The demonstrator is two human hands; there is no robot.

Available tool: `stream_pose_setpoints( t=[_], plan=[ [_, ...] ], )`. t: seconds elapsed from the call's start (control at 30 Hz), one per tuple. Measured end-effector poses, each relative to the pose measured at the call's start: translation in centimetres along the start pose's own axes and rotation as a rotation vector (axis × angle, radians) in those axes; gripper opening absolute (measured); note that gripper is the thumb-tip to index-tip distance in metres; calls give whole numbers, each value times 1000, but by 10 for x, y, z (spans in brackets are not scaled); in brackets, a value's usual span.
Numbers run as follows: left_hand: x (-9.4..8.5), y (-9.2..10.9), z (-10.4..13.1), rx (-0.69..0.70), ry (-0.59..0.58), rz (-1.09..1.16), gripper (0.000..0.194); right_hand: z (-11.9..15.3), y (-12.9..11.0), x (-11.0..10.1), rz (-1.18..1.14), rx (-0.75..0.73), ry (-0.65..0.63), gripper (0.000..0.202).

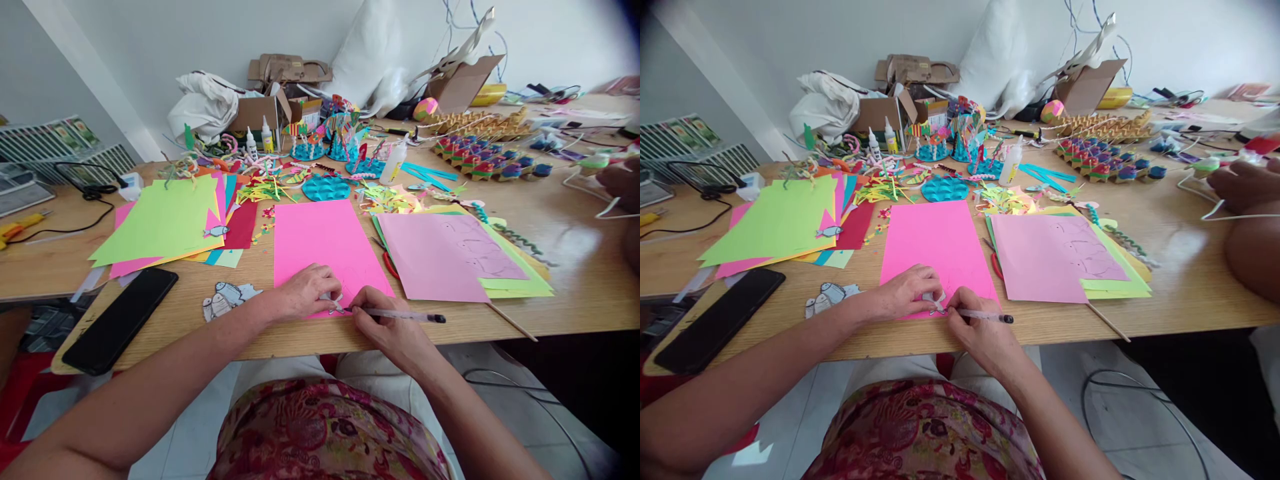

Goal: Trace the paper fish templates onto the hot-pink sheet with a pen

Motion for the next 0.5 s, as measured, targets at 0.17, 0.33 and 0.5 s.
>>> stream_pose_setpoints(
  t=[0.17, 0.33, 0.5],
  plan=[
    [1, -1, 0, 3, 9, 2, 15, -5, -3, -1, 29, -3, 17, 11],
    [1, -1, -1, 12, 20, -16, 15, -11, -6, 0, 37, -37, 31, 11],
    [0, 1, -1, 24, 34, -36, 15, -15, -6, 1, 7, -42, 31, 10]
  ],
)
Point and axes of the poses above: each hand's wrist, its own z-axis away from the middle knuckle, its own x-axis out of the palm, y = z × x, the point moved 9 cm from there along -z, towards the middle knuckle, and after that the axes turned 7 degrees about -y, right-handed, at the moved point
